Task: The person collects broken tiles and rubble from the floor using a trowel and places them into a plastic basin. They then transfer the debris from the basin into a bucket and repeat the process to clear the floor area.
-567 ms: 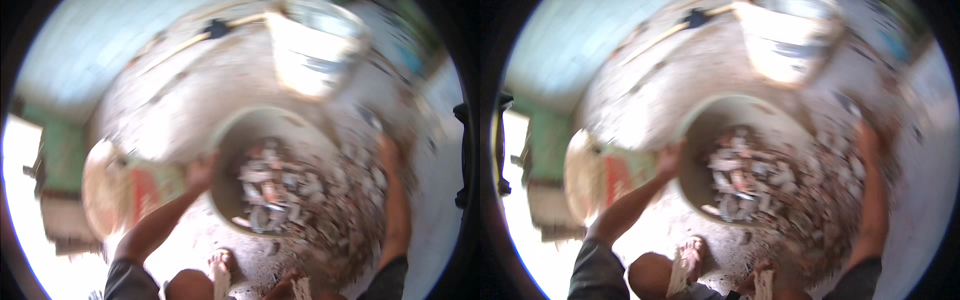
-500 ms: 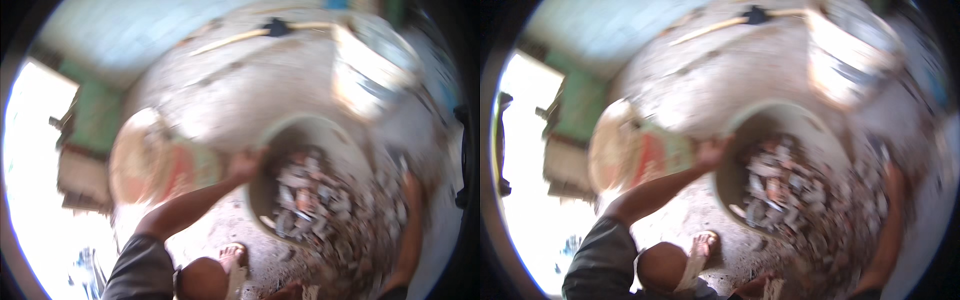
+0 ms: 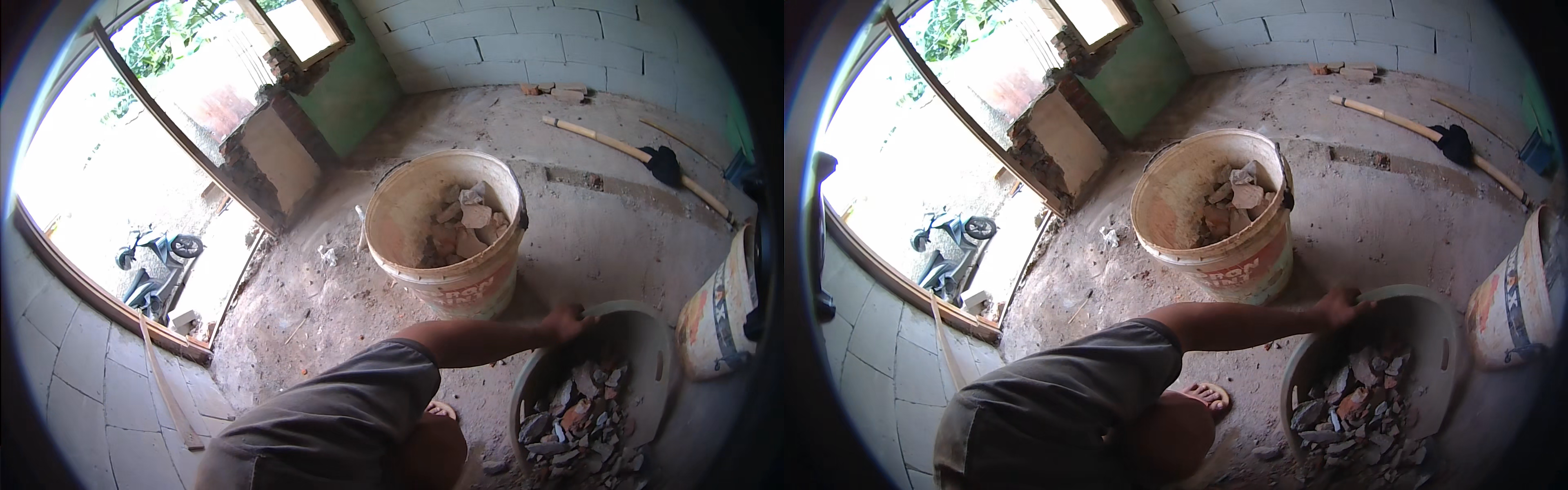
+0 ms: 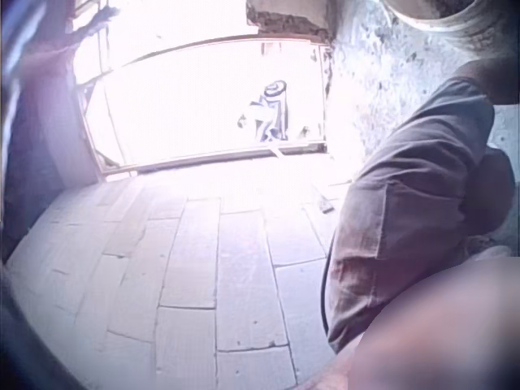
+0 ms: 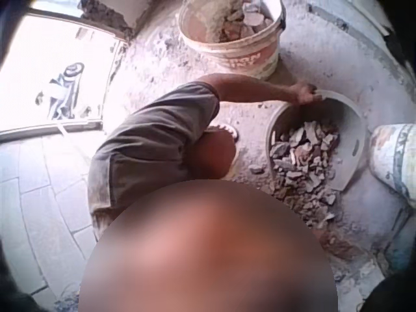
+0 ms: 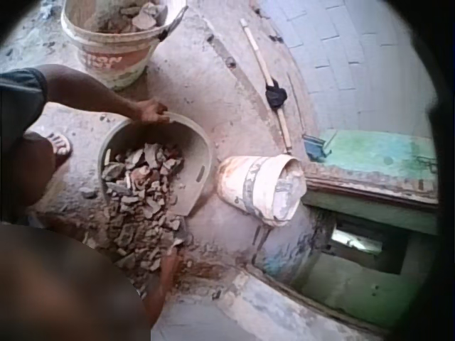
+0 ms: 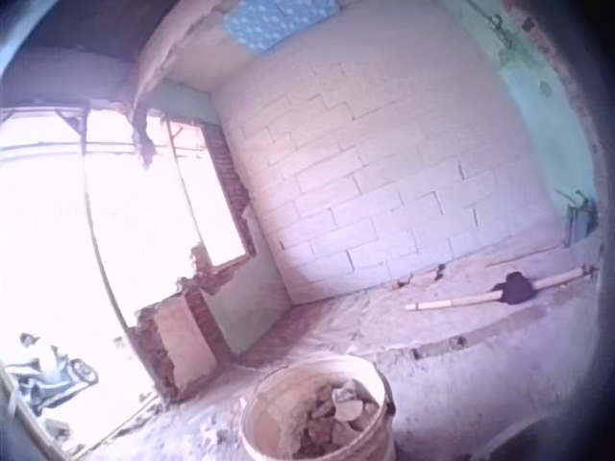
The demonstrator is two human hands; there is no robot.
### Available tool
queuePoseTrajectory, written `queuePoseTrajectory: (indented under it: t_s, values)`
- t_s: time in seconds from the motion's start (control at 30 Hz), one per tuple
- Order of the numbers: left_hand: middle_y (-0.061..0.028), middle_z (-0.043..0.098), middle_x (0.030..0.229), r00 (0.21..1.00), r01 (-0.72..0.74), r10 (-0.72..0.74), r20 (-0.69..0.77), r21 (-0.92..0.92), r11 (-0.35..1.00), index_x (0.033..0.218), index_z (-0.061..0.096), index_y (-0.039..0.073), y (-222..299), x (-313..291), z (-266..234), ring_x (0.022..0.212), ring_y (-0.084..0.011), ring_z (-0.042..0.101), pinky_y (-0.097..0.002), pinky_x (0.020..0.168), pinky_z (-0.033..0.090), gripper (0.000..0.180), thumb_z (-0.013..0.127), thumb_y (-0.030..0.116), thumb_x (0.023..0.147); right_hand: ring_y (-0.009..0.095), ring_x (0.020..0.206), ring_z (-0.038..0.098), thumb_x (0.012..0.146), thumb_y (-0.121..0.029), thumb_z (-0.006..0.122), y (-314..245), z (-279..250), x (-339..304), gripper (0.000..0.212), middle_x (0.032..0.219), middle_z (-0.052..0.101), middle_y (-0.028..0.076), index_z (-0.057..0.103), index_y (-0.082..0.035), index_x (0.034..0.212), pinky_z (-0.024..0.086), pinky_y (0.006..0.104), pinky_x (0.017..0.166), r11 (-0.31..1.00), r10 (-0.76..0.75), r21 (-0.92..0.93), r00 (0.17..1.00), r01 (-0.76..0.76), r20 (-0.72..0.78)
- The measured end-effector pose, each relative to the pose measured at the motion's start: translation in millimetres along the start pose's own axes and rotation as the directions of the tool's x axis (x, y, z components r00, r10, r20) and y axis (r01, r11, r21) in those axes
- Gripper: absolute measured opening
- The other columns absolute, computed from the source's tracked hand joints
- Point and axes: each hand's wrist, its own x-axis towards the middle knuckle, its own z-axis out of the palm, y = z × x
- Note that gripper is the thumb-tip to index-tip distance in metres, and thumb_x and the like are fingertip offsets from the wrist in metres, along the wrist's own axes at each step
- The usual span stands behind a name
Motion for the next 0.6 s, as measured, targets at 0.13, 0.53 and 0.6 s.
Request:
queuePoseTrajectory:
  t_s: [0.13, 0.53, 0.6]
  values:
    - [-0.0275, 0.067, 0.106, 1.000, 0.000, 0.000, -0.009, 0.017, 1.000, 0.110, 0.066, -0.007, 2, 1, 1, 0.102, -0.0386, 0.065, -0.0459, 0.088, 0.050, 0.071, 0.056, 0.059, 0.087, 0.030, 0.089, 0.065, 0.094, -0.017, 0.057, -18, 14, -10, 0.026, 0.098, 0.068, 0.017, 0.060, -0.001, 0.114, 0.052, 0.0441, 0.077, 0.999, 0.011, 0.043, 0.999, -0.012, 0.032]
    - [-0.0274, 0.065, 0.114, 0.999, 0.042, -0.042, 0.027, -0.018, 0.999, 0.117, 0.064, -0.006, -3, 0, 4, 0.111, -0.0401, 0.062, -0.0454, 0.097, 0.046, 0.075, 0.054, 0.062, 0.087, 0.027, 0.088, 0.064, 0.091, -0.015, 0.060, 2, 8, -35, 0.029, 0.097, 0.067, 0.015, 0.057, 0.000, 0.116, 0.051, 0.0426, 0.077, 0.985, 0.161, 0.063, 0.987, -0.160, -0.004]
    - [-0.0273, 0.065, 0.115, 0.995, 0.080, -0.078, 0.070, -0.033, 0.996, 0.119, 0.063, -0.006, -2, 2, 4, 0.112, -0.0394, 0.062, -0.0451, 0.098, 0.046, 0.076, 0.054, 0.062, 0.086, 0.027, 0.088, 0.064, 0.091, -0.015, 0.061, 8, 4, -39, 0.030, 0.097, 0.067, 0.015, 0.057, 0.000, 0.116, 0.051, 0.0424, 0.077, 0.978, 0.200, 0.067, 0.980, -0.198, -0.017]
